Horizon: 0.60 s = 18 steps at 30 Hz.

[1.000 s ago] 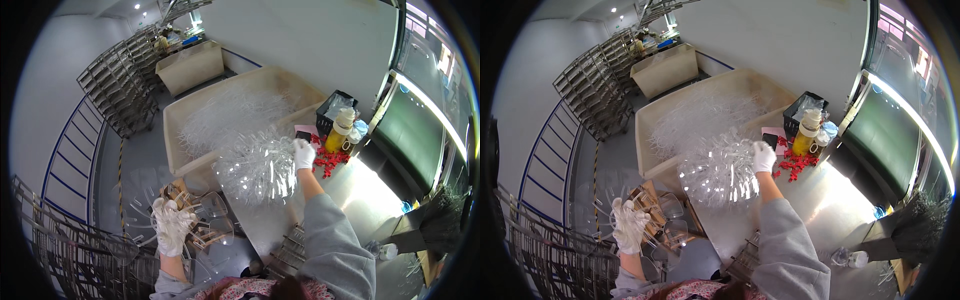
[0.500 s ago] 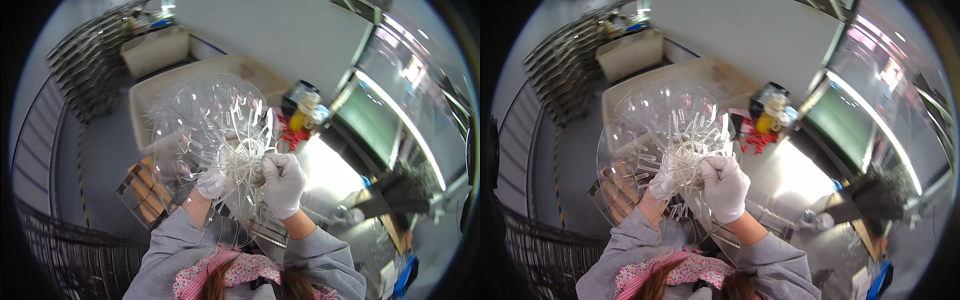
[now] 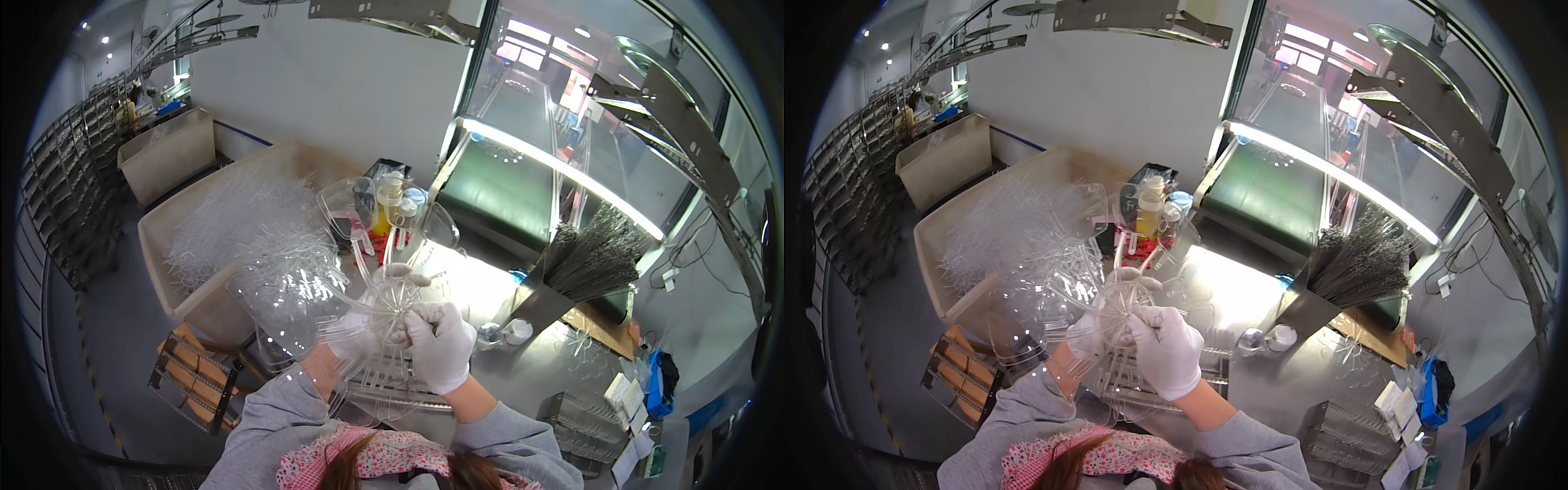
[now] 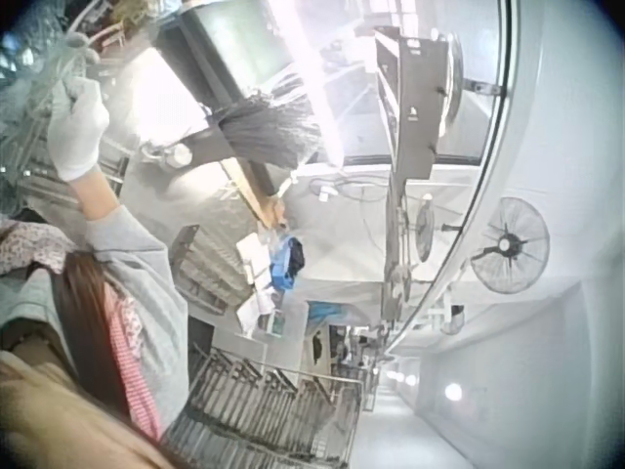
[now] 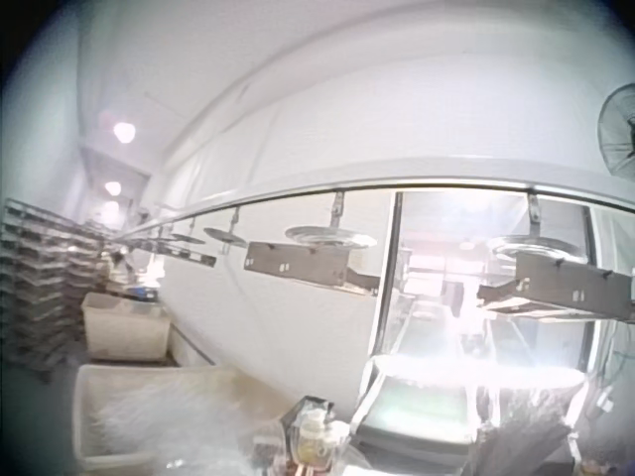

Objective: The person repeatedly picks clear plastic starburst ornaments from a bin and places them into slots on a metal rack on a stainless steel table. The person handles the ornaments one at a time, aligning and inserting them into the rack repeatedly throughout the clip.

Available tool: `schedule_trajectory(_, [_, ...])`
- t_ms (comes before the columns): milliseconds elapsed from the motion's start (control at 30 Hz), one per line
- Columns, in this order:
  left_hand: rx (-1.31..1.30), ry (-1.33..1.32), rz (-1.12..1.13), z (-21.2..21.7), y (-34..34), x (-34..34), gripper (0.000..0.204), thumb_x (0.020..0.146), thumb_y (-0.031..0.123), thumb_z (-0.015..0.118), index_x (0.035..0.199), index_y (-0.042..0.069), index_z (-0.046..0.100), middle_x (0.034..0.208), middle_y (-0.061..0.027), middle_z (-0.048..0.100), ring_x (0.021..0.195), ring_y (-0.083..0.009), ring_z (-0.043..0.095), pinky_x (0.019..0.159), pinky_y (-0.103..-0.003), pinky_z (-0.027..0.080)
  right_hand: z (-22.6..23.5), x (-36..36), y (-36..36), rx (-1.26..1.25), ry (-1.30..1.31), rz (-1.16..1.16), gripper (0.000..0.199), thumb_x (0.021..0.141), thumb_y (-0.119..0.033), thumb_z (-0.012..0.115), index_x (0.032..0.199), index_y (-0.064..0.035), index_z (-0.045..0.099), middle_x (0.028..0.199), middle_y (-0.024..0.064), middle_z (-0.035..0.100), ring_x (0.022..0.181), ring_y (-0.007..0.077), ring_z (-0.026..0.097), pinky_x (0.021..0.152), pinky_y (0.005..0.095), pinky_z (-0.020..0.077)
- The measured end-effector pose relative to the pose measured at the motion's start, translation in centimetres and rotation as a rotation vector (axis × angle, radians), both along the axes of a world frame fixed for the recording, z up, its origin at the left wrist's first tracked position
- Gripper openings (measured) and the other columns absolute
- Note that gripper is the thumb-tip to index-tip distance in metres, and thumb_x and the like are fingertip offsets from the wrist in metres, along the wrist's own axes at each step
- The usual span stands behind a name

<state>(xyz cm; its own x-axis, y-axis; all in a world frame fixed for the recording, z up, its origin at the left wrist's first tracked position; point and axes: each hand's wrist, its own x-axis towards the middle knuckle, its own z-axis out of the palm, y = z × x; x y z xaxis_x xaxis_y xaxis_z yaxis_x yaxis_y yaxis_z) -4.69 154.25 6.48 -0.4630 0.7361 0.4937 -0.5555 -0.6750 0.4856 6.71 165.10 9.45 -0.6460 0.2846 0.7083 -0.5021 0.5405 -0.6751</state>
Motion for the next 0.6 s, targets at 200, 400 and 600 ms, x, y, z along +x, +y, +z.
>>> schedule_trajectory(200, [-0.393, 0.424, 0.192, 2.6, 4.6, 2.3, 0.063, 0.087, 0.005, 0.074, 0.141, 0.013, 0.041, 0.125, -0.0099, 0.056, 0.095, -0.0281, 0.070, 0.070, -0.042, 0.060, 7.9, 6.2, 9.3, 0.067, -0.242, 0.010, 0.024, 0.090, -0.010, 0.074, 0.108, 0.0020, 0.063, 0.087, 0.0148, 0.071, 0.077, 0.0211, 0.072, 0.069, 0.0325, 0.0573])
schedule_trajectory(400, [-0.565, 0.305, -0.457, 7.7, 6.7, 3.3, 0.058, 0.088, 0.013, 0.075, 0.138, 0.003, 0.048, 0.112, -0.0040, 0.059, 0.104, -0.0164, 0.062, 0.088, -0.033, 0.054, 20.5, 9.1, 10.9, 1.179, 0.357, -0.146, 0.041, 0.075, -0.016, 0.077, 0.109, -0.0007, 0.060, 0.103, 0.0172, 0.064, 0.087, 0.0340, 0.066, 0.074, 0.0447, 0.0571])
schedule_trajectory(600, [-0.693, 0.579, -0.055, 8.4, 10.2, 6.4, 0.059, 0.083, 0.012, 0.081, 0.134, 0.004, 0.052, 0.111, -0.0053, 0.064, 0.104, -0.0170, 0.062, 0.085, -0.034, 0.055, 18.7, 6.3, 12.1, 1.581, 0.303, -0.024, 0.037, 0.084, -0.025, 0.070, 0.116, -0.0115, 0.057, 0.077, 0.0052, 0.055, 0.051, 0.0171, 0.055, 0.040, 0.0301, 0.0445])
